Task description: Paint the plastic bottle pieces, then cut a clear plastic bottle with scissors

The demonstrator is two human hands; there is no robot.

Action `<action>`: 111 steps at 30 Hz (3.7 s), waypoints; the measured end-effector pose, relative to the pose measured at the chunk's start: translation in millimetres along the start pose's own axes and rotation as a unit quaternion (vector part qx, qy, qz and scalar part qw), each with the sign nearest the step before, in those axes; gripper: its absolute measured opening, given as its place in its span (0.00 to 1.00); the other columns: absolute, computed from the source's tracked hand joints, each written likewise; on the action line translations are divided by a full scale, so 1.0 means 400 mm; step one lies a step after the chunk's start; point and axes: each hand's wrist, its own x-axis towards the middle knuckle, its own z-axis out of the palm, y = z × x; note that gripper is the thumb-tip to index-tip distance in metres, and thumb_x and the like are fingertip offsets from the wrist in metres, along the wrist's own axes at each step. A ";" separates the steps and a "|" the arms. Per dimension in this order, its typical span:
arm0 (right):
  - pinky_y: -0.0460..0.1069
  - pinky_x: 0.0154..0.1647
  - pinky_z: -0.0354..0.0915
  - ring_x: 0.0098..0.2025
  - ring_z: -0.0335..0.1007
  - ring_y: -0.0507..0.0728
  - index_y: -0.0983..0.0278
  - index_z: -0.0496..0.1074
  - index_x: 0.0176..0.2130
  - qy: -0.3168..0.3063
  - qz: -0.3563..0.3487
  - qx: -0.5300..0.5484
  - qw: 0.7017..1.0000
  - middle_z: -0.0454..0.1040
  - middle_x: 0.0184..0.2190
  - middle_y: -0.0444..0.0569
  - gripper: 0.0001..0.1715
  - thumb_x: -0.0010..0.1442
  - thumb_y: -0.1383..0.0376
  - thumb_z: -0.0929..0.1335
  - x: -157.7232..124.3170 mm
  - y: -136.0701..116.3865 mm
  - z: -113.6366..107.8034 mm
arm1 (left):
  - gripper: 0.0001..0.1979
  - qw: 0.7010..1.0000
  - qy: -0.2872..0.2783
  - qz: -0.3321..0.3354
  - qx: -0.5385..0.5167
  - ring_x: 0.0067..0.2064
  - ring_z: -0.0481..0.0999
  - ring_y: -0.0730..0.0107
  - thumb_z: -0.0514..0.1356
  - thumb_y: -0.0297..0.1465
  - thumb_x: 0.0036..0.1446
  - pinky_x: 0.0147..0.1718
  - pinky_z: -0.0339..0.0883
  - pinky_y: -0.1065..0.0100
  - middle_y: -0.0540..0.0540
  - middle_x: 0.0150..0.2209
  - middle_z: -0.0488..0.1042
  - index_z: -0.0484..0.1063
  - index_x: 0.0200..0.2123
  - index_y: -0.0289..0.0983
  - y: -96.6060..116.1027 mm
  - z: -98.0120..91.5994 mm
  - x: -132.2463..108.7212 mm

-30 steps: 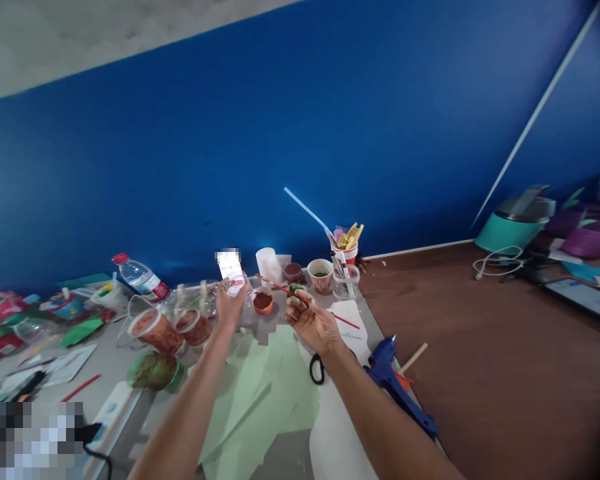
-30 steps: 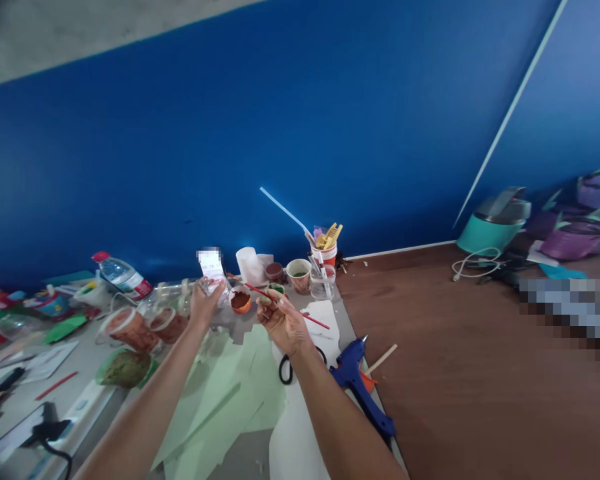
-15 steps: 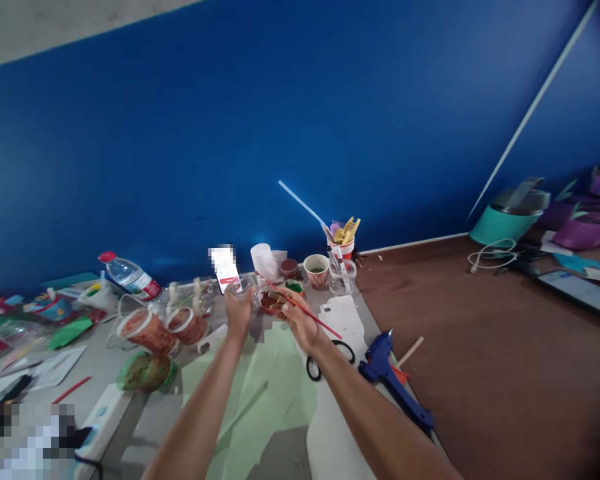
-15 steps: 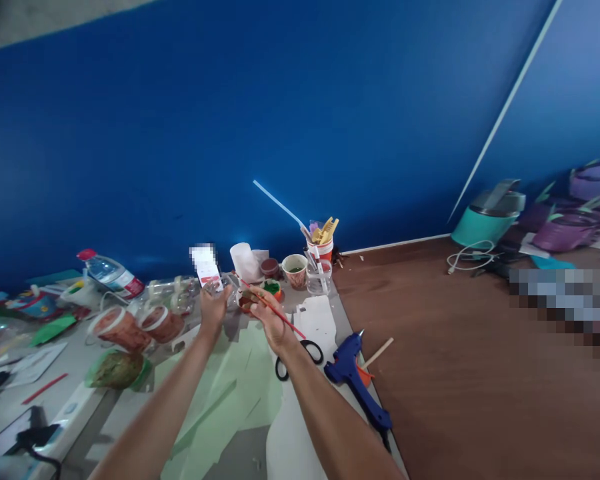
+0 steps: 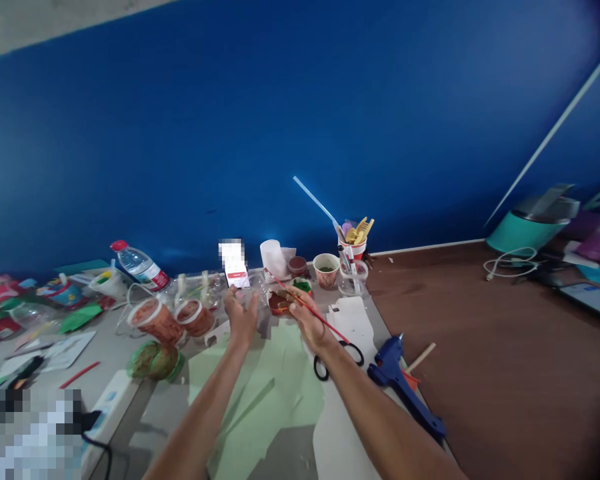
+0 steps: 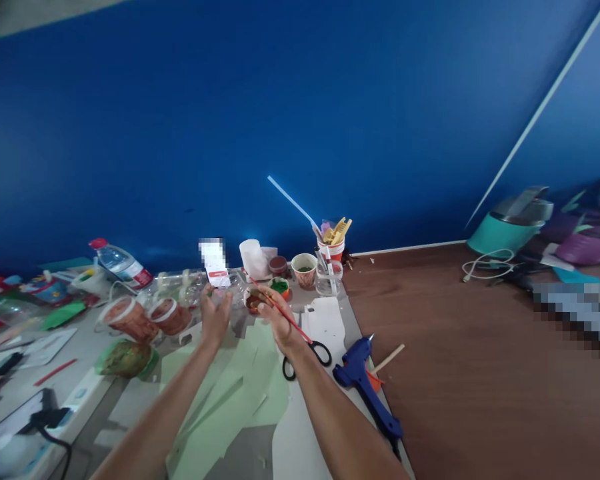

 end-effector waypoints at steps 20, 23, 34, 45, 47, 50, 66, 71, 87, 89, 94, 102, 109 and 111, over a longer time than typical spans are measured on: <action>0.58 0.57 0.61 0.51 0.70 0.62 0.54 0.71 0.55 -0.090 -0.106 -0.385 0.912 0.73 0.53 0.48 0.30 0.54 0.73 0.66 -0.032 0.013 -0.013 | 0.14 0.962 -0.019 0.234 0.143 0.56 0.65 0.52 0.57 0.30 0.54 0.59 0.52 0.49 0.38 0.50 0.69 0.69 0.45 0.38 -0.003 -0.047 0.052; 0.58 0.56 0.63 0.50 0.71 0.61 0.54 0.70 0.55 -0.093 -0.100 -0.397 0.907 0.73 0.53 0.48 0.31 0.54 0.73 0.66 -0.035 0.012 -0.012 | 0.13 0.959 -0.014 0.243 0.146 0.55 0.65 0.52 0.57 0.30 0.54 0.60 0.51 0.49 0.38 0.48 0.70 0.70 0.44 0.38 -0.010 -0.041 0.063; 0.58 0.57 0.64 0.56 0.69 0.61 0.64 0.65 0.57 -0.141 -0.107 -0.541 0.822 0.71 0.54 0.57 0.30 0.55 0.73 0.64 -0.035 0.012 -0.008 | 0.07 0.945 0.007 0.281 0.168 0.54 0.66 0.53 0.56 0.28 0.55 0.58 0.54 0.48 0.42 0.43 0.76 0.74 0.34 0.40 -0.006 -0.044 0.083; 0.59 0.55 0.66 0.53 0.71 0.62 0.64 0.66 0.56 -0.116 -0.101 -0.547 0.823 0.74 0.50 0.57 0.29 0.54 0.73 0.64 -0.033 0.017 -0.010 | 0.08 0.952 -0.013 0.264 0.154 0.52 0.69 0.55 0.55 0.28 0.55 0.57 0.55 0.50 0.43 0.44 0.76 0.75 0.32 0.40 -0.023 -0.041 0.100; 0.59 0.54 0.66 0.52 0.71 0.62 0.64 0.66 0.55 -0.116 -0.093 -0.548 0.823 0.74 0.50 0.57 0.28 0.55 0.73 0.65 -0.034 0.011 -0.006 | 0.08 0.950 -0.013 0.269 0.159 0.52 0.70 0.54 0.55 0.28 0.55 0.57 0.55 0.49 0.42 0.44 0.77 0.75 0.32 0.40 -0.021 -0.043 0.101; 0.58 0.54 0.66 0.53 0.71 0.62 0.64 0.65 0.56 -0.124 -0.083 -0.551 0.821 0.74 0.52 0.57 0.28 0.55 0.73 0.65 -0.036 0.003 0.001 | 0.08 0.948 -0.008 0.273 0.164 0.51 0.70 0.54 0.56 0.28 0.55 0.57 0.56 0.50 0.43 0.43 0.77 0.76 0.30 0.40 -0.017 -0.047 0.104; 0.58 0.54 0.66 0.53 0.71 0.62 0.65 0.65 0.56 -0.128 -0.085 -0.566 0.810 0.73 0.52 0.58 0.28 0.55 0.73 0.65 -0.039 0.010 -0.001 | 0.07 0.967 -0.065 0.204 0.139 0.53 0.69 0.53 0.57 0.29 0.52 0.58 0.53 0.46 0.44 0.44 0.78 0.75 0.28 0.41 -0.007 -0.068 0.127; 0.56 0.52 0.67 0.50 0.73 0.61 0.62 0.66 0.55 -0.122 -0.080 -0.576 0.804 0.74 0.51 0.56 0.28 0.54 0.73 0.66 -0.038 0.010 -0.001 | 0.07 0.968 -0.077 0.194 0.140 0.52 0.70 0.54 0.57 0.28 0.52 0.58 0.54 0.47 0.44 0.44 0.78 0.75 0.28 0.41 -0.006 -0.072 0.134; 0.56 0.50 0.69 0.48 0.74 0.62 0.64 0.67 0.54 -0.121 -0.086 -0.598 0.787 0.75 0.50 0.57 0.26 0.56 0.74 0.64 -0.038 0.001 0.003 | 0.08 0.958 -0.108 0.219 0.147 0.52 0.69 0.54 0.55 0.30 0.53 0.57 0.55 0.49 0.44 0.44 0.78 0.74 0.27 0.41 -0.010 -0.085 0.156; 0.56 0.49 0.69 0.48 0.74 0.62 0.63 0.67 0.54 -0.119 -0.085 -0.602 0.785 0.75 0.50 0.56 0.26 0.56 0.73 0.64 -0.038 0.002 0.003 | 0.08 0.955 -0.114 0.226 0.151 0.53 0.68 0.53 0.55 0.30 0.52 0.57 0.54 0.49 0.44 0.45 0.78 0.74 0.26 0.41 -0.012 -0.089 0.163; 0.55 0.50 0.69 0.48 0.74 0.61 0.63 0.66 0.55 -0.119 -0.085 -0.606 0.782 0.74 0.50 0.56 0.27 0.56 0.73 0.65 -0.038 0.006 0.003 | 0.08 0.956 -0.102 0.223 0.159 0.51 0.70 0.54 0.54 0.30 0.54 0.57 0.55 0.49 0.43 0.42 0.78 0.73 0.27 0.40 -0.015 -0.114 0.196; 0.56 0.54 0.66 0.53 0.71 0.61 0.61 0.64 0.58 -0.151 -0.117 -0.593 0.782 0.73 0.54 0.55 0.30 0.56 0.74 0.64 -0.041 0.000 0.007 | 0.07 0.956 -0.089 0.230 0.161 0.51 0.69 0.54 0.55 0.31 0.54 0.56 0.58 0.51 0.43 0.43 0.77 0.73 0.27 0.40 0.009 -0.152 0.199; 0.59 0.57 0.64 0.57 0.68 0.62 0.60 0.65 0.58 -0.112 -0.181 -0.567 0.796 0.72 0.55 0.55 0.28 0.58 0.70 0.65 -0.037 0.003 -0.004 | 0.07 0.963 -0.078 0.228 0.122 0.52 0.69 0.55 0.56 0.32 0.54 0.57 0.58 0.50 0.43 0.44 0.76 0.73 0.29 0.40 0.059 -0.183 0.162; 0.59 0.58 0.63 0.57 0.68 0.63 0.61 0.65 0.58 -0.099 -0.187 -0.553 0.806 0.72 0.55 0.55 0.28 0.58 0.69 0.65 -0.034 0.003 -0.004 | 0.06 0.969 -0.081 0.212 0.094 0.53 0.70 0.56 0.56 0.32 0.54 0.57 0.59 0.51 0.43 0.45 0.75 0.72 0.30 0.40 0.073 -0.201 0.141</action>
